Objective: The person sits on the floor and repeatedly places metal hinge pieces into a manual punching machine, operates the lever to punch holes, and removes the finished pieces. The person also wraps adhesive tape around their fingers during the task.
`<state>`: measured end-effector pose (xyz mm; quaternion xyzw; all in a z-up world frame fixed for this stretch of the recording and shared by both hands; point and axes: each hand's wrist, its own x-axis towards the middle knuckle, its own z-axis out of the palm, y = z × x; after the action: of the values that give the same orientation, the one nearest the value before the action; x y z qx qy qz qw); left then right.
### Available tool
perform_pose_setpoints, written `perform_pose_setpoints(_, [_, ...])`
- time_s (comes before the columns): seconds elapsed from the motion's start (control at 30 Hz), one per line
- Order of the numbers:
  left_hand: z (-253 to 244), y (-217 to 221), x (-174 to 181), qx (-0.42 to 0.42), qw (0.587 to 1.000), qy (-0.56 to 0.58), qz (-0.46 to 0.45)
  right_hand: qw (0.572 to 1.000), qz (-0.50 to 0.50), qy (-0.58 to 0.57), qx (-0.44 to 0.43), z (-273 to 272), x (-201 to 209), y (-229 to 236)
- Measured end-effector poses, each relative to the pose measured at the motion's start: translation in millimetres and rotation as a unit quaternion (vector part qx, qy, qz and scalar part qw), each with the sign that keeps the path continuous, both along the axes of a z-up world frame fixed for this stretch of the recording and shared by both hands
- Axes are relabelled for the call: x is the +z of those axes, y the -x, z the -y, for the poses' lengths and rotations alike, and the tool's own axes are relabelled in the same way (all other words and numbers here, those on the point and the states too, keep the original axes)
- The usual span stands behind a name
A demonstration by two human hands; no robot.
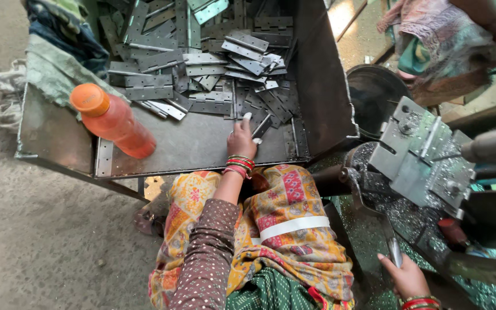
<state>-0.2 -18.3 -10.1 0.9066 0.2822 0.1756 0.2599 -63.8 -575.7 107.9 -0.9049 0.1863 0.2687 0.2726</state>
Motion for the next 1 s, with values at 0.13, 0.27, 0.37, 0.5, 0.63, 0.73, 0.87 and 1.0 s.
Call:
perform_pose_setpoints(0.13, [5.4, 7.1, 25.0, 0.030, 0.996, 0.080, 0.020, 0.999, 0.013, -0.022, 0.023, -13.5, 8.5, 3.4])
perform_pose_setpoints(0.27, [18.4, 19.9, 98.0, 0.016, 0.977, 0.174, 0.124, 0.999, -0.005, 0.022, 0.035, -27.0, 21.7, 6.2])
perform_pose_setpoints(0.37, [49.5, 32.4, 168.9, -0.073, 0.956, 0.187, 0.216, 0.998, 0.016, 0.034, 0.059, -35.4, 26.3, 9.2])
perform_pose_setpoints(0.5, [127.2, 24.2, 240.8, -0.175, 0.917, 0.240, 0.268, 0.994, 0.025, 0.068, 0.084, -35.6, 20.5, 8.5])
perform_pose_setpoints(0.63, [206.6, -2.8, 261.1, -0.247, 0.960, 0.096, 0.094, 0.976, 0.105, 0.118, 0.149, -30.2, 4.0, 10.0])
perform_pose_setpoints(0.73, [253.1, -8.6, 246.1, -0.304, 0.931, -0.191, 0.061, 0.981, 0.095, 0.108, 0.130, -25.9, -6.2, 14.0])
perform_pose_setpoints(0.87, [290.5, 7.2, 213.6, -0.351, 0.914, -0.191, 0.069, 0.977, 0.136, 0.080, 0.143, -24.4, -9.1, 13.0])
perform_pose_setpoints(1.0, [302.3, 2.8, 201.1, -0.341, 0.910, -0.202, 0.123, 0.984, 0.103, 0.065, 0.133, -28.7, -3.5, 8.7])
